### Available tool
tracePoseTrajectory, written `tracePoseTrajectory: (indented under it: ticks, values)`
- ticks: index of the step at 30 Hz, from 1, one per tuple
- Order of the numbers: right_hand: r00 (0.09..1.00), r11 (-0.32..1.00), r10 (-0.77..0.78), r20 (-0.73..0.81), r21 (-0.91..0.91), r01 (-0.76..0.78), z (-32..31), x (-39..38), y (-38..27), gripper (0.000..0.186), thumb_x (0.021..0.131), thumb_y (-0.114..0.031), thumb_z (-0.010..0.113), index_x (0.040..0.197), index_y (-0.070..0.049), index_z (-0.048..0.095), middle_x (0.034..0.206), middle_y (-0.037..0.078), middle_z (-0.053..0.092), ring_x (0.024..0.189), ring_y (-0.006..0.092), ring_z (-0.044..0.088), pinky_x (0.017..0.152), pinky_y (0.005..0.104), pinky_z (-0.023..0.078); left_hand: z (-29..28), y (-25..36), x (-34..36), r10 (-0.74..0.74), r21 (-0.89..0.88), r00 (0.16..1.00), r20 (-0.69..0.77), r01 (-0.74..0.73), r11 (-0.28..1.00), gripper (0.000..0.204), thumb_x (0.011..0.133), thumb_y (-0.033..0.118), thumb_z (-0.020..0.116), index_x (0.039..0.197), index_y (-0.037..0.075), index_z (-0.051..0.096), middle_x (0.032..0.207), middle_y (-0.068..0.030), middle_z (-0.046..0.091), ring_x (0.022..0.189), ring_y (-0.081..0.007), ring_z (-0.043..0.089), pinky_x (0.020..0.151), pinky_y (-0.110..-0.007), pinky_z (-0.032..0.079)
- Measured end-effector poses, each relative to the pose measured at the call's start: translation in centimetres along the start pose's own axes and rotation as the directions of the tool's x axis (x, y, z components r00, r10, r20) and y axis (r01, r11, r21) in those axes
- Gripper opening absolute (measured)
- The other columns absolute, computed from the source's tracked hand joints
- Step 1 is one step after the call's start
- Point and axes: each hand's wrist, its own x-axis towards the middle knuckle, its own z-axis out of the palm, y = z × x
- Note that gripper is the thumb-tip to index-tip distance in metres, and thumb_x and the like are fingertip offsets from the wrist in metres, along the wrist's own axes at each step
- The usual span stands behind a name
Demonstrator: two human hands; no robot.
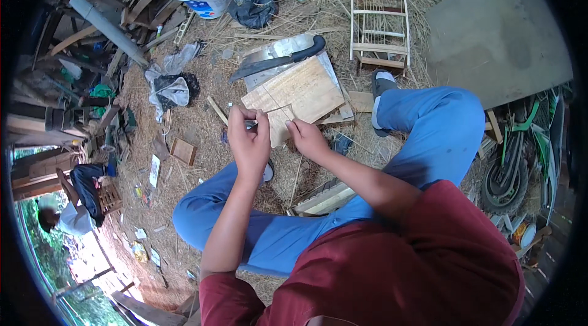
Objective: The person uses a knife to whittle and refine thin wooden strips by hand, then slides the strips into pre-drilled holes in a wooden base to construct the frame of a bird cage.
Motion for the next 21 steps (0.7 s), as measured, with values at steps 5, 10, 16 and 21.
tracePoseTrajectory:
  ticks: [5, 10, 16, 21]
  values:
    - [0.985, 0.985, 0.143, -0.098, -0.078, -0.151, 0.8, 0.3, 6.1, 0.051, 0.105, -0.043, 0.043, 0.094, 0.002, 0.066, 0.096, 0.031, 0.065, 0.094, 0.0488, 0.063, 0.082, 0.0523, 0.049, -0.1, -1.1, 0.9, 0.011, -0.010, 0.999, -0.032, -0.012, 1.000, 0.019, 0.089, 0.002, 0.066, 0.085, 0.000, 0.047, 0.081, -0.0086, 0.052, 0.074, -0.0191, 0.052, 0.059, -0.030, 0.043]
    - [0.995, 0.990, 0.075, -0.070, -0.113, -0.082, 1.3, 1.5, 7.2, 0.054, 0.104, -0.045, 0.043, 0.097, 0.004, 0.065, 0.095, 0.028, 0.068, 0.091, 0.0469, 0.063, 0.086, 0.0496, 0.050, -1.0, 0.9, 1.2, 0.076, 0.131, 0.996, -0.041, -0.070, 0.989, 0.021, 0.088, 0.003, 0.067, 0.083, 0.002, 0.046, 0.079, -0.0080, 0.051, 0.072, -0.0198, 0.051, 0.061, -0.032, 0.042]
    - [0.898, 0.627, 0.413, 0.153, 0.667, -0.403, -2.7, 1.7, -1.0, 0.050, 0.105, -0.055, 0.043, 0.078, -0.013, 0.046, 0.055, -0.006, 0.030, 0.038, 0.0092, 0.028, 0.036, 0.0289, 0.022, -5.2, -0.8, 2.7, -0.019, -0.180, 0.991, -0.132, -0.005, 0.984, 0.020, 0.094, 0.002, 0.064, 0.086, 0.003, 0.046, 0.080, -0.0059, 0.053, 0.077, -0.0140, 0.056, 0.068, -0.029, 0.052]
    - [0.975, 0.598, 0.221, -0.005, 0.791, -0.131, -11.0, 2.8, -11.9, 0.039, 0.104, -0.049, 0.052, 0.097, -0.011, 0.052, 0.056, -0.008, 0.028, 0.039, 0.0062, 0.027, 0.037, 0.0270, 0.019, -7.7, 3.8, 4.0, -0.027, -0.642, 0.988, -0.149, -0.076, 0.763, 0.016, 0.101, 0.001, 0.057, 0.095, 0.007, 0.044, 0.098, -0.0031, 0.051, 0.101, -0.0164, 0.063, 0.092, -0.045, 0.061]
